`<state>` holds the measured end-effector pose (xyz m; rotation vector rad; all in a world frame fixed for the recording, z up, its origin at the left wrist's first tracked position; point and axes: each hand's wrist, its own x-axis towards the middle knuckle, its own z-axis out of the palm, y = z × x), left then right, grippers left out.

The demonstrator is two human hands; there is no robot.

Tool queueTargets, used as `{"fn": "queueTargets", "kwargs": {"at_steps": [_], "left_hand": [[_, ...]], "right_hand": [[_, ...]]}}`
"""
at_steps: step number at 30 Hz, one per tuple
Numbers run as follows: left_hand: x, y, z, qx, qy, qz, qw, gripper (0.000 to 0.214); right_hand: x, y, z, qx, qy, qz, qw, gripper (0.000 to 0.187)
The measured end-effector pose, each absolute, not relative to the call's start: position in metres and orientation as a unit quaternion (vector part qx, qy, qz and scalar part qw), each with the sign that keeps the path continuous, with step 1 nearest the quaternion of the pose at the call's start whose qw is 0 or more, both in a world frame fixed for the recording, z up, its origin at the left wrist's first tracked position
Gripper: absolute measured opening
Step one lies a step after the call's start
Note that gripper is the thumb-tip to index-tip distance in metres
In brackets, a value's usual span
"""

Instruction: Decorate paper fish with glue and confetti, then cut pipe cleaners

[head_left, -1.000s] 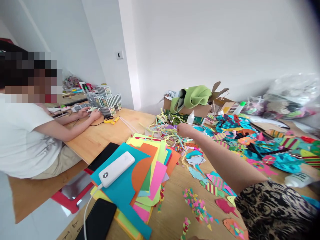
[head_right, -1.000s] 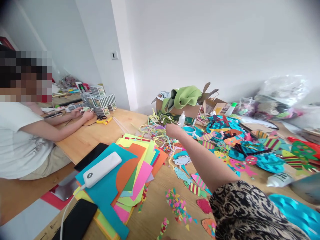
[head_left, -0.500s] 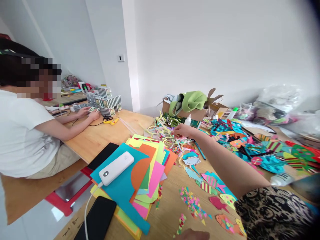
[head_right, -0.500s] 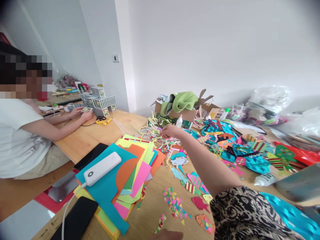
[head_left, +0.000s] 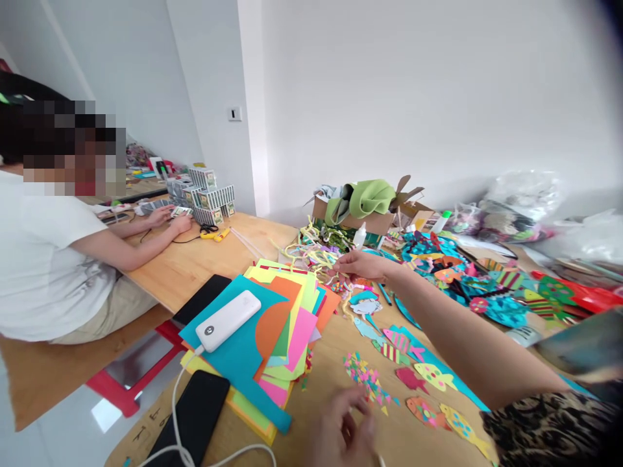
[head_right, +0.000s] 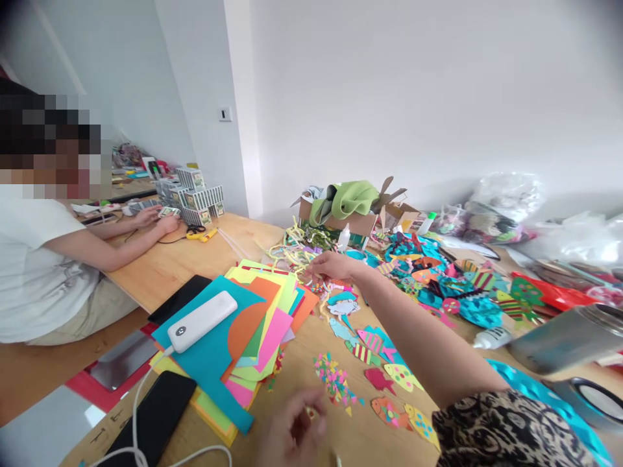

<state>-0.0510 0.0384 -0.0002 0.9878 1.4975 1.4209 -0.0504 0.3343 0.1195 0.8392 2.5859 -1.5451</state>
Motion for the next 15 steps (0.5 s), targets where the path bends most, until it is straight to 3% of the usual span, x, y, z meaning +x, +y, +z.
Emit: {"fn": "queueTargets", "kwargs": {"at_steps": [7,12,15], "left_hand": [[-0.078,0.05,0.022,0.217,0.542,0.707,0.398,0.06],[-0.084,0.05,0.018,0.218,0.524,0.737,0.367,0.04],[-0.082,0.05,0.015,0.214,0.523,0.739,0.367,0.039]], "right_hand": [[0.002,0.255,0.122,0.189,0.843,-0.497,0.079,0.044],[0.028,0.212,0.116,0.189,0.866,-0.443,0.135,0.039],[0.038,0.204,0.115,0.208,0.87,-0.43,0.124,0.039]]}}
